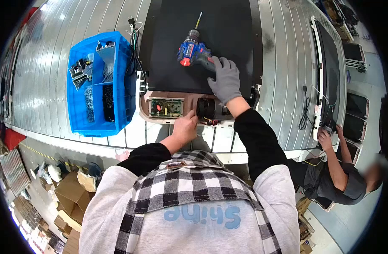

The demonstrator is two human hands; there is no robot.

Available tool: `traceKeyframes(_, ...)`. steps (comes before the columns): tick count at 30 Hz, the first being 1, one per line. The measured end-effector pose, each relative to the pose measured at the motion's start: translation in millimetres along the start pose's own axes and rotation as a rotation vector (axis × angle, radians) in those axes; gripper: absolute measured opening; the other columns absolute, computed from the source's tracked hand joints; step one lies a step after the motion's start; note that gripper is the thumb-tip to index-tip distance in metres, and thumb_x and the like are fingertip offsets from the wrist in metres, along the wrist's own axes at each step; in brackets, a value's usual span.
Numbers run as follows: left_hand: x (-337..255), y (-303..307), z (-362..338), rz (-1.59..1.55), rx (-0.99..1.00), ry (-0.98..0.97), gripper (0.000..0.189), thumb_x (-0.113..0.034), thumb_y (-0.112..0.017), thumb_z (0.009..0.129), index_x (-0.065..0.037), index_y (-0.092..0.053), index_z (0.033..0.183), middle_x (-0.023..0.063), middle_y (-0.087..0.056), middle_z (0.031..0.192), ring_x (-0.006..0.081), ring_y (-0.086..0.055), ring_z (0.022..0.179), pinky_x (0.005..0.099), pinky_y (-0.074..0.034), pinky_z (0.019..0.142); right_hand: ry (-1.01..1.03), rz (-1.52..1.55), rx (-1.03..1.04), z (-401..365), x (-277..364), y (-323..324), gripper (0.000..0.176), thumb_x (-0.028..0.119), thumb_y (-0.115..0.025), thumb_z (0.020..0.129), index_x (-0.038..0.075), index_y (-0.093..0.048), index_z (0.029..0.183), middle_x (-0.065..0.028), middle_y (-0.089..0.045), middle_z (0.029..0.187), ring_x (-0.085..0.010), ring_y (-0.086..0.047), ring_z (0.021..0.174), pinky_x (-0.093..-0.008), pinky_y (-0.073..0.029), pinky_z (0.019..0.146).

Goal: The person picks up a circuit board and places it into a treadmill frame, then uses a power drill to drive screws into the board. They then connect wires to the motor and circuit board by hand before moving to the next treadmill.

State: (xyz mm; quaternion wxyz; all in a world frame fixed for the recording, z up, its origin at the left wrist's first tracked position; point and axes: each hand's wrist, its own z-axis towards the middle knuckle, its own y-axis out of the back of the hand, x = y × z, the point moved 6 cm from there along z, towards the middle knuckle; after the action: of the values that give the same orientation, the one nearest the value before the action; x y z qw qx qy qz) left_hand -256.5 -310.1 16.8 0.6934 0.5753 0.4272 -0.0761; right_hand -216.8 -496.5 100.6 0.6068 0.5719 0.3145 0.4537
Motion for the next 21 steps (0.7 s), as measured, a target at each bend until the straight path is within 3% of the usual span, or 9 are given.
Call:
traceKeyframes(3, -3.6, 5.9, 0.4, -0.045, -0.014, -0.019, 0.004, -0.005, -0.057, 0.07, -0.004, -0.054, 0.073, 0.012, -0.051, 0.08, 0.0348, -0.056, 0.062, 0.0449, -0.045, 0.052, -0.121, -0.084, 0.37, 46.0, -2.9, -29.1, 0.082, 0.029, -0.072, 0.064, 0.01, -0.034, 0.134, -0.0158, -0.057, 0.104, -0.0313, -0.055, 0.101, -0.0419, -0.046, 0.082)
traceKeyframes(10, -5.8, 9.7, -0.4, -0.025, -0.02, -0.021, 0.007, -0.005, -0.059, 0.068, -0.004, -0.053, 0.072, 0.011, -0.05, 0.079, 0.0338, -0.056, 0.06, 0.0442, -0.046, 0.051, 0.011, 0.063, 0.189, 50.1, 1.0, -18.9, 0.068, 0.021, -0.067, 0.062, 0.007, -0.043, 0.123, -0.0158, -0.061, 0.088, -0.0332, -0.06, 0.08, -0.0432, -0.048, 0.071)
traceKeyframes(13, -5.8, 8.0, -1.9, -0.016, -0.04, -0.043, 0.006, -0.004, -0.057, 0.067, -0.004, -0.053, 0.072, 0.0109, -0.05, 0.079, 0.0336, -0.056, 0.06, 0.0439, -0.046, 0.051, 0.012, 0.273, 0.089, -0.6, -1.6, 16.5, 0.062, 0.02, -0.067, 0.064, 0.007, -0.045, 0.121, -0.0153, -0.06, 0.084, -0.0336, -0.059, 0.08, -0.0429, -0.046, 0.068)
traceKeyframes(15, -4.3, 3.4, -2.6, 0.019, -0.025, -0.044, 0.006, -0.004, -0.056, 0.065, -0.005, -0.05, 0.067, 0.0109, -0.05, 0.078, 0.0329, -0.057, 0.06, 0.0444, -0.044, 0.05, 0.009, 0.497, 0.119, -50.1, 5.5, 63.2, 0.067, 0.018, -0.07, 0.065, 0.009, -0.043, 0.125, -0.0172, -0.062, 0.094, -0.0354, -0.06, 0.088, -0.0398, -0.049, 0.074)
traceKeyframes(17, -2.9, 1.3, -3.0, 0.012, -0.057, -0.056, 0.006, -0.004, -0.055, 0.065, -0.005, -0.049, 0.067, 0.0111, -0.049, 0.078, 0.0334, -0.057, 0.06, 0.0449, -0.044, 0.05, -0.024, 0.665, 0.196, -111.1, 13.7, 99.8, 0.063, 0.017, -0.073, 0.066, 0.006, -0.044, 0.122, -0.0152, -0.062, 0.097, -0.0322, -0.062, 0.087, -0.0364, -0.05, 0.072)
traceKeyframes(18, -2.0, 0.4, -3.2, 0.018, -0.054, -0.055, 0.006, -0.003, -0.055, 0.066, -0.005, -0.049, 0.066, 0.0111, -0.05, 0.078, 0.0336, -0.057, 0.06, 0.0451, -0.044, 0.05, -0.185, 0.709, 0.43, -143.8, 16.2, 98.2, 0.061, 0.018, -0.074, 0.067, 0.01, -0.047, 0.121, -0.0115, -0.064, 0.099, -0.0286, -0.064, 0.086, -0.034, -0.052, 0.075)
traceKeyframes(19, -2.2, 0.8, -3.4, 0.026, -0.053, -0.06, 0.006, -0.003, -0.054, 0.066, -0.005, -0.049, 0.066, 0.0111, -0.05, 0.078, 0.0338, -0.057, 0.059, 0.0453, -0.044, 0.05, -0.239, 1.037, 0.509, -184.2, 9.2, 92.6, 0.05, 0.02, -0.075, 0.069, 0.011, -0.054, 0.115, -0.0074, -0.066, 0.1, -0.0228, -0.065, 0.087, -0.0302, -0.051, 0.076)
traceKeyframes(20, -2.6, 1.3, -3.6, 0.019, -0.069, -0.059, 0.005, -0.003, -0.054, 0.067, -0.005, -0.049, 0.066, 0.0111, -0.05, 0.078, 0.034, -0.057, 0.059, 0.0454, -0.044, 0.05, -0.06, 0.748, 0.553, -206.2, 13.8, 101.8, 0.046, 0.021, -0.075, 0.07, 0.01, -0.057, 0.111, -0.0075, -0.066, 0.098, -0.0221, -0.065, 0.087, -0.0299, -0.051, 0.076)
traceKeyframes(21, -4.0, 3.3, -3.1, 0.023, -0.07, -0.063, 0.005, -0.003, -0.054, 0.067, -0.005, -0.049, 0.066, 0.011, -0.05, 0.079, 0.034, -0.057, 0.059, 0.0456, -0.045, 0.05, -0.115, 0.701, 0.587, -220.3, 16.1, 105.5, 0.043, 0.024, -0.075, 0.07, 0.01, -0.058, 0.108, -0.0083, -0.066, 0.096, -0.0221, -0.065, 0.086, -0.0305, -0.052, 0.076)
